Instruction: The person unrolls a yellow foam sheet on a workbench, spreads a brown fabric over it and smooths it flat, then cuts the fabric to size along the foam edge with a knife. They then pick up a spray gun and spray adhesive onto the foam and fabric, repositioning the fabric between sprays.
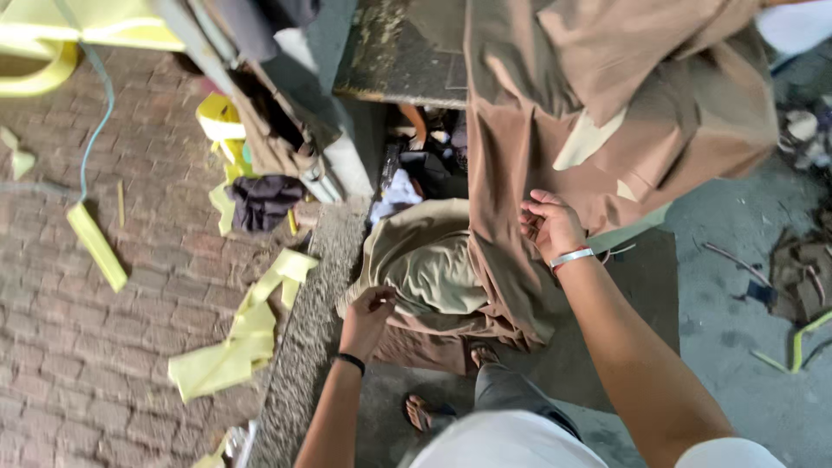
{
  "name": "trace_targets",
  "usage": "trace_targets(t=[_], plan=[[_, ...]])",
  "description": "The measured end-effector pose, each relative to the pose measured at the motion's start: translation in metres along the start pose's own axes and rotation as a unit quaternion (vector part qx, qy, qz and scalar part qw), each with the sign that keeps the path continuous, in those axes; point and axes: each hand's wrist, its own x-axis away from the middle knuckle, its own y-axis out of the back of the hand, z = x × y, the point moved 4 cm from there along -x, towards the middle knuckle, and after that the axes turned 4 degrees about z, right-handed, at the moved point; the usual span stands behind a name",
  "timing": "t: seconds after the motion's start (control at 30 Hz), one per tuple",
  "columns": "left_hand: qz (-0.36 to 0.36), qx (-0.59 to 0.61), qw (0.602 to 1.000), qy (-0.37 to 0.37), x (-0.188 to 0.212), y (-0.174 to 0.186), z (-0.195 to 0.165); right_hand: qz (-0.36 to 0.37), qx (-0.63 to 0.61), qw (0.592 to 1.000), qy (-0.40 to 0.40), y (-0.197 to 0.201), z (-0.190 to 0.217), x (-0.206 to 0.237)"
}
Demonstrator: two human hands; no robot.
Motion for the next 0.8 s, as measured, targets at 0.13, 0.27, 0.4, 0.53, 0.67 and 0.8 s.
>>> trace_targets(t=[0.13, 0.27, 0.4, 0.53, 0.67, 0.8], plan=[[-0.059, 0.056, 0.997, 0.005, 0.016, 0.004, -0.005, 0.063, 0.006, 0.998, -0.024, -0.007, -0.007, -0.026], [-0.114, 0.143, 0.983, -0.031, 0.018, -0.002, -0.025, 0.071, 0.054, 0.993, -0.076, -0.020, -0.015, -0.042], [-0.117, 0.204, 0.966, -0.104, 0.016, -0.014, -0.052, 0.163, 0.046, 0.981, -0.099, -0.050, -0.027, -0.027], [-0.136, 0.228, 0.957, -0.120, 0.025, -0.012, -0.062, 0.200, 0.058, 0.965, -0.157, -0.074, -0.043, -0.002], [-0.171, 0.250, 0.949, -0.084, 0.043, 0.003, -0.054, 0.206, 0.116, 0.956, -0.173, -0.090, -0.053, 0.007], [-0.207, 0.250, 0.942, -0.087, 0.068, 0.022, -0.037, 0.250, 0.161, 0.932, -0.208, -0.121, -0.082, 0.006]])
